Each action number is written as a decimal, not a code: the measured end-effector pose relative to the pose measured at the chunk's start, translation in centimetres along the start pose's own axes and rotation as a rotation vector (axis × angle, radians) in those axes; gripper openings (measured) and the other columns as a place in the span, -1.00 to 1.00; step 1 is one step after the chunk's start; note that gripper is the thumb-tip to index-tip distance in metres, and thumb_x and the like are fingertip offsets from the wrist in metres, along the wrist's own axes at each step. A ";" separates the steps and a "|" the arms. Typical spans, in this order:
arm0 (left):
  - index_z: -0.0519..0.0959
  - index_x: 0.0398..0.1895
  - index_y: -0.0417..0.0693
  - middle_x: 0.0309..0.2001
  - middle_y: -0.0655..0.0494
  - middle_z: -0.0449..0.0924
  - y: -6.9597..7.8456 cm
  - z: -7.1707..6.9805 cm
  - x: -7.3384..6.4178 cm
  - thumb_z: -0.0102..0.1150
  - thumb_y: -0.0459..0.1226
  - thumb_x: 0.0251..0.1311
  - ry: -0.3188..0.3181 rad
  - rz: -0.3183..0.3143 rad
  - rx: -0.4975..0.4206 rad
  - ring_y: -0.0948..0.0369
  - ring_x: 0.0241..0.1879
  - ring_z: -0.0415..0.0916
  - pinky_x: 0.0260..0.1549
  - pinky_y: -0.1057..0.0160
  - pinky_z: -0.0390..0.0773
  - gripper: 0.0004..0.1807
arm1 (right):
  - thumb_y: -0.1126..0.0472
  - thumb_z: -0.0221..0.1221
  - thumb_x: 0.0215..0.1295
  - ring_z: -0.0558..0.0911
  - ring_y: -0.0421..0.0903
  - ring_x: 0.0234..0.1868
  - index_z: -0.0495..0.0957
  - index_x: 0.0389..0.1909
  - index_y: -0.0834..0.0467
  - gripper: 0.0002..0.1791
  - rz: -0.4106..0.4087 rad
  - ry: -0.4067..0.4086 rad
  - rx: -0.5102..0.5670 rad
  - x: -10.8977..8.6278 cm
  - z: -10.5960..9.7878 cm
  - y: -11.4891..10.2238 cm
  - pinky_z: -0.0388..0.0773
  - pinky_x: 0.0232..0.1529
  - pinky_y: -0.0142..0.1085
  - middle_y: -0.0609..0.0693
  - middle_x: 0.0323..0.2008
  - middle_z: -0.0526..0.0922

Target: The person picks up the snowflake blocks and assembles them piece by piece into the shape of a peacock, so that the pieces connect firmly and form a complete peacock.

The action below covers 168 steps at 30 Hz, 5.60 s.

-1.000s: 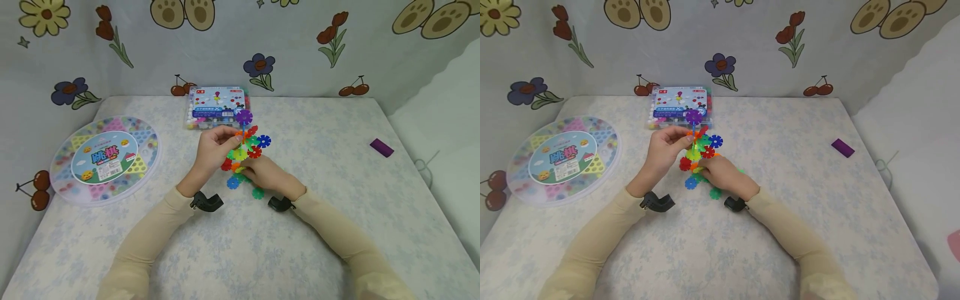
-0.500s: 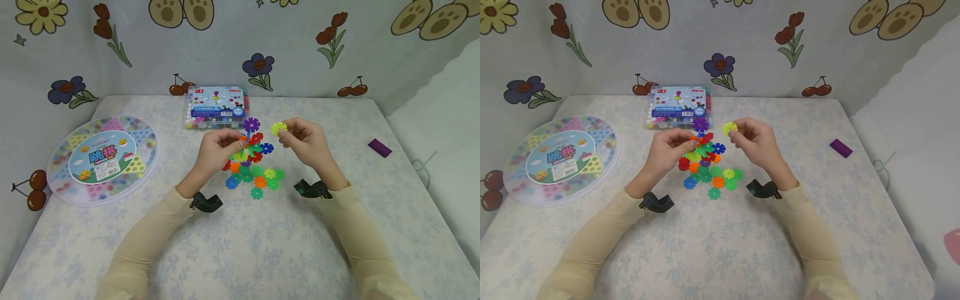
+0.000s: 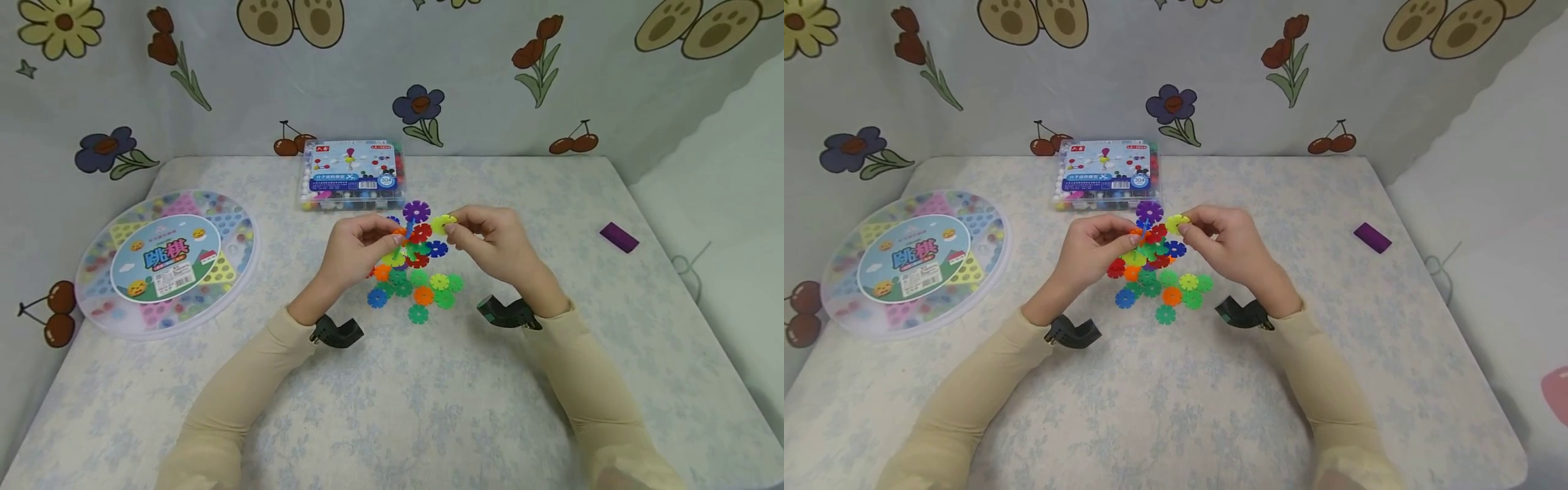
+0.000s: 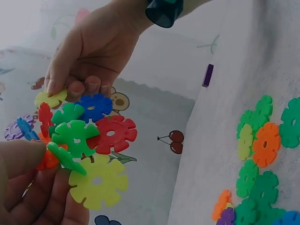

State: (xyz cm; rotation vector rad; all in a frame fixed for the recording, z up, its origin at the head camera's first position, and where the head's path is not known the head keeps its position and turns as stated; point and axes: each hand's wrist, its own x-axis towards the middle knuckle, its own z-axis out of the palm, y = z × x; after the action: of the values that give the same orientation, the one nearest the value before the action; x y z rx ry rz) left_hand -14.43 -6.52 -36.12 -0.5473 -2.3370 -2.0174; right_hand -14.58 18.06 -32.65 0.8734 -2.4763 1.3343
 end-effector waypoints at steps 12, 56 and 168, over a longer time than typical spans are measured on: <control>0.70 -0.15 -0.40 -0.17 -0.30 0.74 -0.1 -0.2 0.0 0.27 -0.43 0.29 -0.002 0.019 0.018 0.36 -0.35 0.62 -0.26 0.40 0.66 -0.84 | 0.44 0.26 0.31 0.58 -0.19 -0.46 0.71 -0.29 0.31 -0.93 -0.111 -0.049 -0.148 0.2 0.3 -0.4 0.49 -0.46 -0.49 0.08 -0.43 0.73; 0.69 -0.16 -0.42 -0.19 -0.30 0.74 0.3 0.1 -0.2 0.28 -0.45 0.28 0.015 0.053 0.019 0.18 -0.30 0.67 -0.22 0.39 0.69 -0.85 | 0.41 0.16 0.41 0.55 -0.25 -0.48 0.65 -0.25 0.34 -0.90 0.018 0.015 -0.083 -0.2 1.1 -0.9 0.54 -0.43 -0.50 0.09 -0.49 0.67; 0.37 -0.07 -0.17 -0.26 0.07 0.62 -0.4 0.9 0.7 -0.12 -0.51 0.49 0.216 -0.382 -0.879 0.24 -0.24 0.72 -0.13 0.32 0.74 -0.89 | 0.34 0.13 0.48 0.72 -0.19 -0.54 0.56 0.14 0.23 -0.73 0.486 -0.053 0.660 0.5 1.4 1.3 0.75 -0.34 -0.34 -0.09 -0.49 0.74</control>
State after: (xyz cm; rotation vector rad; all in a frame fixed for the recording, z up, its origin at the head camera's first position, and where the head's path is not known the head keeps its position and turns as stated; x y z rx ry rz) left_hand -14.98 -5.51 -36.51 0.1635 -1.4131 -3.0495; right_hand -15.57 17.28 -34.17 0.3978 -2.3892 2.3977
